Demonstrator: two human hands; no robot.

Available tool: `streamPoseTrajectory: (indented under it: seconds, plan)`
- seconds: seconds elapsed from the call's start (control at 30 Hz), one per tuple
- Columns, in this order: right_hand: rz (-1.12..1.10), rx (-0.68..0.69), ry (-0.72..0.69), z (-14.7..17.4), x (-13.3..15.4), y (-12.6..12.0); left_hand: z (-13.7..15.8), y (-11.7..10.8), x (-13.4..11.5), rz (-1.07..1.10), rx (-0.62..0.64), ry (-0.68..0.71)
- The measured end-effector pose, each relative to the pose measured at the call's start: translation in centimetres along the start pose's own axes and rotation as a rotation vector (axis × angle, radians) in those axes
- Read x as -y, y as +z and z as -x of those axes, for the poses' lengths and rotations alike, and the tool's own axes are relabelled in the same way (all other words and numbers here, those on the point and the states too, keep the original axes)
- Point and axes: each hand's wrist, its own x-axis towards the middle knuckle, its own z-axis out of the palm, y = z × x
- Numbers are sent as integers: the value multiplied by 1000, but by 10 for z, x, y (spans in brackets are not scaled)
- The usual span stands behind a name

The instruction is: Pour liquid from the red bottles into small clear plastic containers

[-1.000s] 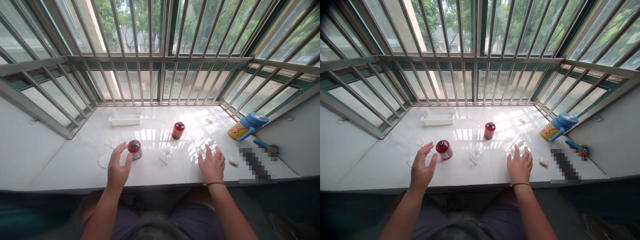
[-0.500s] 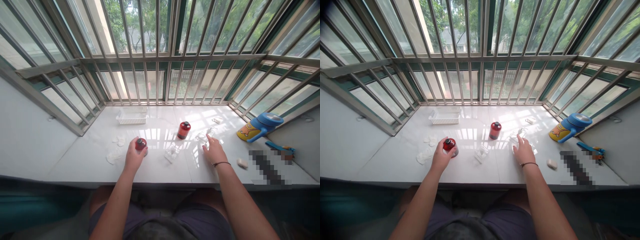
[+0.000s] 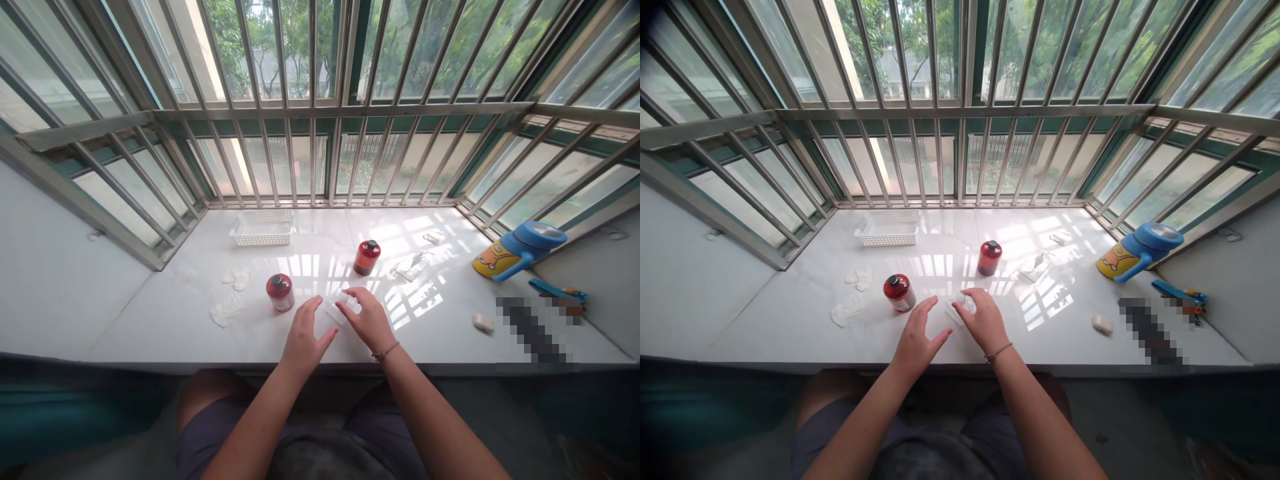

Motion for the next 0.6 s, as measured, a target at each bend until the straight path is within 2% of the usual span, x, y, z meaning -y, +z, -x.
streamPoseTrajectory:
  seconds: [0.07,0.13,0.3,0.6]
  plan:
    - [12,-10,0,3,6,11,6,16,2,27,67,-51]
    - [21,-15,26,11,13,19,10,25,3,57,71,-127]
    - [-4,-25,83,32,31,25,8,27,5,157,57,-325]
    - [1,-60,30,31,33,27,3,23,15,312,105,-197]
